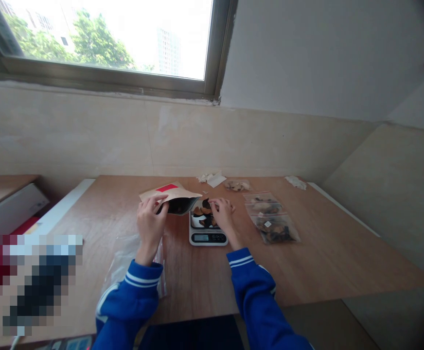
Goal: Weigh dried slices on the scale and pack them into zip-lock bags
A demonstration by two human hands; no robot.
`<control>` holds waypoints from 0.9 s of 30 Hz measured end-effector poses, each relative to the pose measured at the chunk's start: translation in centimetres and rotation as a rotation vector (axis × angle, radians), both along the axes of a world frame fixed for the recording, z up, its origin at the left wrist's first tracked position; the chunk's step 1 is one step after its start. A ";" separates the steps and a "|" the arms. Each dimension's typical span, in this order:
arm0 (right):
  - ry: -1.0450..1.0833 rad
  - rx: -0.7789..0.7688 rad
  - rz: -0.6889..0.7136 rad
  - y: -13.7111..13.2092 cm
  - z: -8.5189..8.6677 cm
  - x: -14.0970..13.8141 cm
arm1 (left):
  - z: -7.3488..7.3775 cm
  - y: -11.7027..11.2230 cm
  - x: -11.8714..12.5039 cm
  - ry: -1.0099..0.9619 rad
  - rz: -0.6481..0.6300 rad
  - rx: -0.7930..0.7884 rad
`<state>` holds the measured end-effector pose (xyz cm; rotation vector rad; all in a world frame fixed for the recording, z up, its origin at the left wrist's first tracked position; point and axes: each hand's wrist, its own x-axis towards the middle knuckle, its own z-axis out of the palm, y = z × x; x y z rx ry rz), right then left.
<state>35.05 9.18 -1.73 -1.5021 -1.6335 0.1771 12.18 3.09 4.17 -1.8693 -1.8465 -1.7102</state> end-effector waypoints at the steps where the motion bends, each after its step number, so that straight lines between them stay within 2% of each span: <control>1: 0.032 0.043 0.018 -0.6 0.7 -0.1 | 0.0 0.0 0.0 0.001 -0.001 0.001; 5: 0.215 0.288 0.208 -4.4 3.6 -1.6 | 0.1 -0.1 0.1 0.000 -0.010 -0.032; 7: 0.174 0.342 0.342 -6.6 4.7 -3.0 | 0.2 -0.3 0.2 -0.012 -0.036 -0.076; 9: 0.003 0.323 0.508 -8.4 5.3 -4.8 | 0.4 -0.7 0.3 -0.035 -0.058 -0.127; 11: -0.157 0.246 0.548 -9.2 5.5 -6.6 | 0.5 -1.2 0.3 -0.048 -0.048 -0.168; 12: -0.222 0.184 0.523 -9.4 5.4 -7.4 | 0.5 -1.5 0.3 -0.049 -0.034 -0.184; 15: -0.378 -0.034 0.429 -9.1 5.1 -9.4 | 0.1 -2.1 -0.1 -0.049 0.008 -0.215; 19: -0.444 -0.210 0.446 -8.3 4.7 -11.1 | -1.2 -2.9 -0.8 -0.097 0.007 -0.210; 24: -0.415 -0.254 0.437 -6.3 3.4 -12.8 | -2.8 -4.4 -1.3 -0.128 0.036 -0.204; 27: -0.476 -0.242 0.500 -4.1 1.9 -14.6 | -3.5 -5.3 -1.2 -0.131 0.048 -0.189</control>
